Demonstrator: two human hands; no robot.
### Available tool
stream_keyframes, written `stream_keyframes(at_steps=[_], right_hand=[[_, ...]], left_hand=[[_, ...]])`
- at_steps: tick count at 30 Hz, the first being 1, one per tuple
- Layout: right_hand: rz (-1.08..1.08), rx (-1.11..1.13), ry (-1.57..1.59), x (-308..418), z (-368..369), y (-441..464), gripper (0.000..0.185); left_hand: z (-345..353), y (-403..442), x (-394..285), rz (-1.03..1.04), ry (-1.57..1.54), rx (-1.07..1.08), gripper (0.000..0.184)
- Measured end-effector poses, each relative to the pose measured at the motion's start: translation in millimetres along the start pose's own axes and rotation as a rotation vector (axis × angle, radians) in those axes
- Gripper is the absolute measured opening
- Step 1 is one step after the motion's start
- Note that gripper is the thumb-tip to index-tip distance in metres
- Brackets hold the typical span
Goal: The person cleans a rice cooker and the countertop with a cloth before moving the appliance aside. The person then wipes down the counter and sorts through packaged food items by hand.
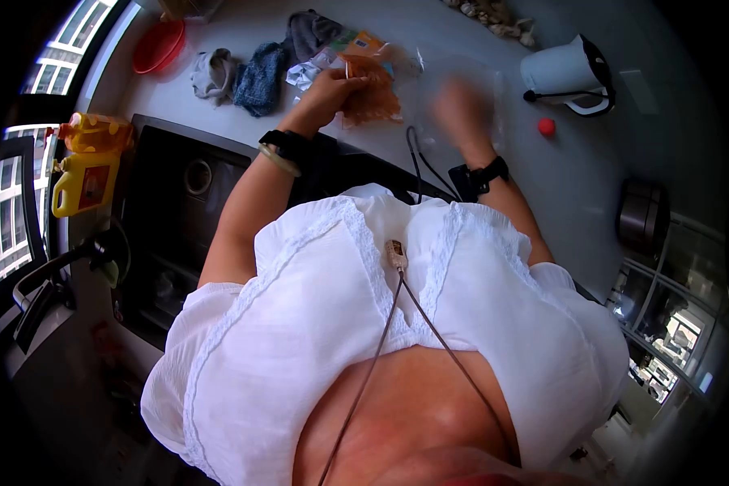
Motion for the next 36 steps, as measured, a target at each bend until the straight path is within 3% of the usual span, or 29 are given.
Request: stream_keyframes(at_steps=[2,5,8,11,12,15,18,20,21,22,23,24,27,28,31,32,35,36], right_hand=[[-0.039,-0.086,0.043,-7,0,-2,0.009],[-0.114,-0.176,0.107,-13,-5,-9,0.006],[-0.132,-0.232,0.263,-18,-7,-16,0.006],[-0.154,-0.301,0.308,3,-34,-28,0.007],[-0.164,-0.327,0.296,13,-44,-32,0.008],[-0.169,-0.333,0.411,10,-48,-36,0.009],[-0.181,-0.245,0.496,0,-29,-34,0.009],[-0.245,-0.259,0.366,13,-37,-33,0.009],[-0.277,-0.261,0.301,18,-40,-33,0.01],[-0.229,-0.127,0.324,16,-30,-32,0.011],[-0.233,-0.15,0.359,16,-38,-34,0.011],[-0.243,-0.2,0.404,18,-48,-35,0.011],[-0.293,-0.391,0.561,38,-106,-35,0.012],[-0.306,-0.448,0.609,43,-123,-32,0.012],[-0.301,-0.489,0.671,38,-125,-31,0.013],[-0.268,-0.402,0.641,26,-95,-33,0.012],[-0.157,-0.214,0.631,6,-51,-32,0.009],[-0.16,-0.215,0.641,5,-51,-31,0.008]], left_hand=[[5,8,-9,-0.007,0.272,-0.028,0.034],[18,4,-31,0.002,0.651,0.09,0.039],[39,16,-38,0.186,0.643,0.24,0.044],[44,44,-16,-0.099,0.426,0.215,0.04],[58,52,-16,-0.121,0.02,0.259,0.031],[86,64,-25,-0.053,-0.172,0.429,0.028],[91,90,16,-0.134,-0.17,0.309,0.022],[99,93,15,-0.159,0.031,0.353,0.025],[94,99,11,-0.114,0.027,0.354,0.018],[92,99,1,-0.071,0.019,0.352,0.012],[92,100,-8,-0.027,0.01,0.347,0.009],[84,101,-8,-0.038,-0.104,0.191,0.011],[91,86,-2,-0.296,-0.239,-0.011,0.013],[94,95,-3,-0.092,0.123,0.14,0.017],[139,88,-6,0.878,0.893,0.275,0.025],[158,68,0,1.209,1.136,0.308,0.028],[160,84,18,0.516,0.668,0.555,0.032],[157,91,25,0.387,0.578,0.557,0.035]])
Point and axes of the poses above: each hand's wrist, its own y-axis towards the middle knuckle, its own z-axis out of the palm, x = y × z, the point moved 10 cm from there along y, towards the middle knuckle, and after that the axes turned 8 degrees about y, right-handed, at the moved point
